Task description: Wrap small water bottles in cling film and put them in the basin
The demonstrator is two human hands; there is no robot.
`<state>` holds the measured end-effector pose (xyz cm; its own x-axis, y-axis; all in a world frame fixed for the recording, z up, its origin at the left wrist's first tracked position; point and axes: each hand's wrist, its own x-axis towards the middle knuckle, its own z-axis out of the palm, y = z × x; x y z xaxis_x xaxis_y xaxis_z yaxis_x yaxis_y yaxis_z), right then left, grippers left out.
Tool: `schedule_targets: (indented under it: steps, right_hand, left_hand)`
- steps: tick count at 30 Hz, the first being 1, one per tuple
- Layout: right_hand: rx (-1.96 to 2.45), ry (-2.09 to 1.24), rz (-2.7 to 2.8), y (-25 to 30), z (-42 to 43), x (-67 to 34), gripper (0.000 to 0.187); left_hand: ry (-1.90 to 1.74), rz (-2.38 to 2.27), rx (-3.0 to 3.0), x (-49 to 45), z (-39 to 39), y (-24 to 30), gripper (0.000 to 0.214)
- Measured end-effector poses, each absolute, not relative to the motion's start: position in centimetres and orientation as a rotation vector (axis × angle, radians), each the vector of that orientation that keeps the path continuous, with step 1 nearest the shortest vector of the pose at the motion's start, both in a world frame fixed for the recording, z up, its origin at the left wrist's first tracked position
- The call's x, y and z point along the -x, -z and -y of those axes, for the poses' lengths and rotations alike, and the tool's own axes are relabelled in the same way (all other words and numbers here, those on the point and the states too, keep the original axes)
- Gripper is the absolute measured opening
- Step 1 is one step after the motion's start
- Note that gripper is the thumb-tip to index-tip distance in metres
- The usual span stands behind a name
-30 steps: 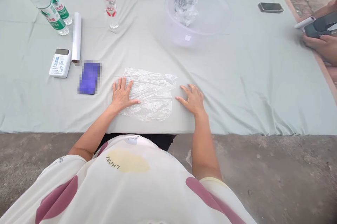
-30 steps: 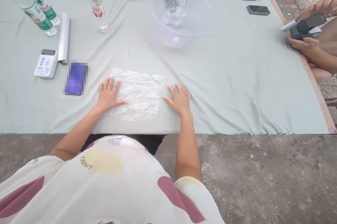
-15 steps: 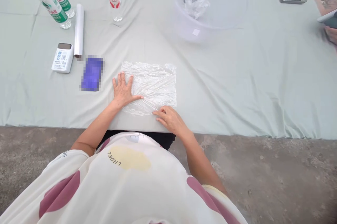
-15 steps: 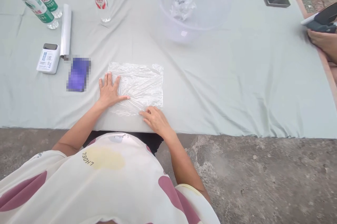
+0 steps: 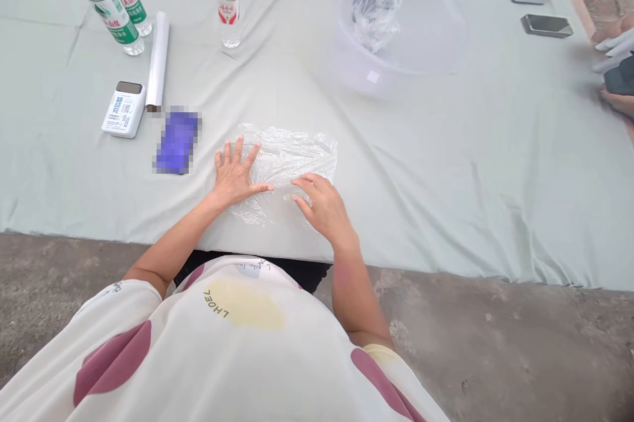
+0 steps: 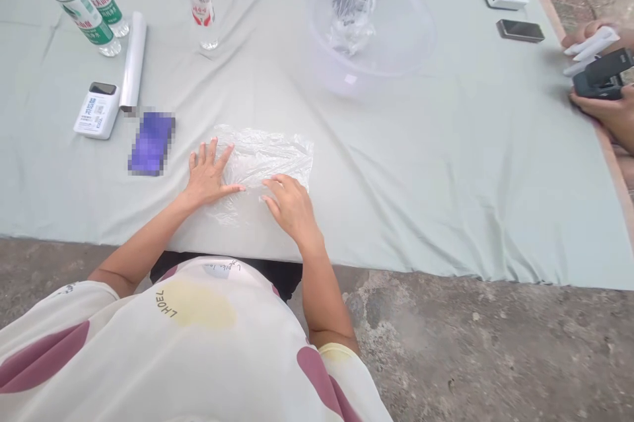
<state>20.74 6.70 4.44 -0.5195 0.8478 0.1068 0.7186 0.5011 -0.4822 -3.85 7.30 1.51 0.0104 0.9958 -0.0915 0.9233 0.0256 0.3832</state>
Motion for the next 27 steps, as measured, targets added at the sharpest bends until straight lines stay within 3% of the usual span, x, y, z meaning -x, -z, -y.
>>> schedule_targets:
  steps: [7, 12, 20, 25, 27]
  right_hand:
    - [1.095, -0.506, 2.807, -1.7, -9.0, -13.3, 0.056]
    - [1.055, -0.469, 2.761, -1.6, -9.1, -14.7, 0.047]
    - [1.01, -0.252, 2.244, -2.8, -6.8, -20.7, 0.03]
    - [1.22, -0.218, 2.007, -0.7, -3.6, -25.0, 0.037]
    - [1.291, -0.213, 1.936, -0.1, -2.6, -26.0, 0.036]
  left_hand:
    - [-0.652, -1.914, -1.802, 8.2, -11.2, -4.8, 0.089]
    - [-0.919, -2.108, -1.567, 12.0, -20.8, -5.4, 0.078]
    - [-1.131, -2.115, -1.085, 13.7, -37.0, -7.8, 0.099]
    - [-1.084, -2.134, -1.18, 12.7, -40.5, -8.5, 0.05]
    - [-1.081, -2.121, -1.21, 12.5, -40.3, -8.4, 0.04]
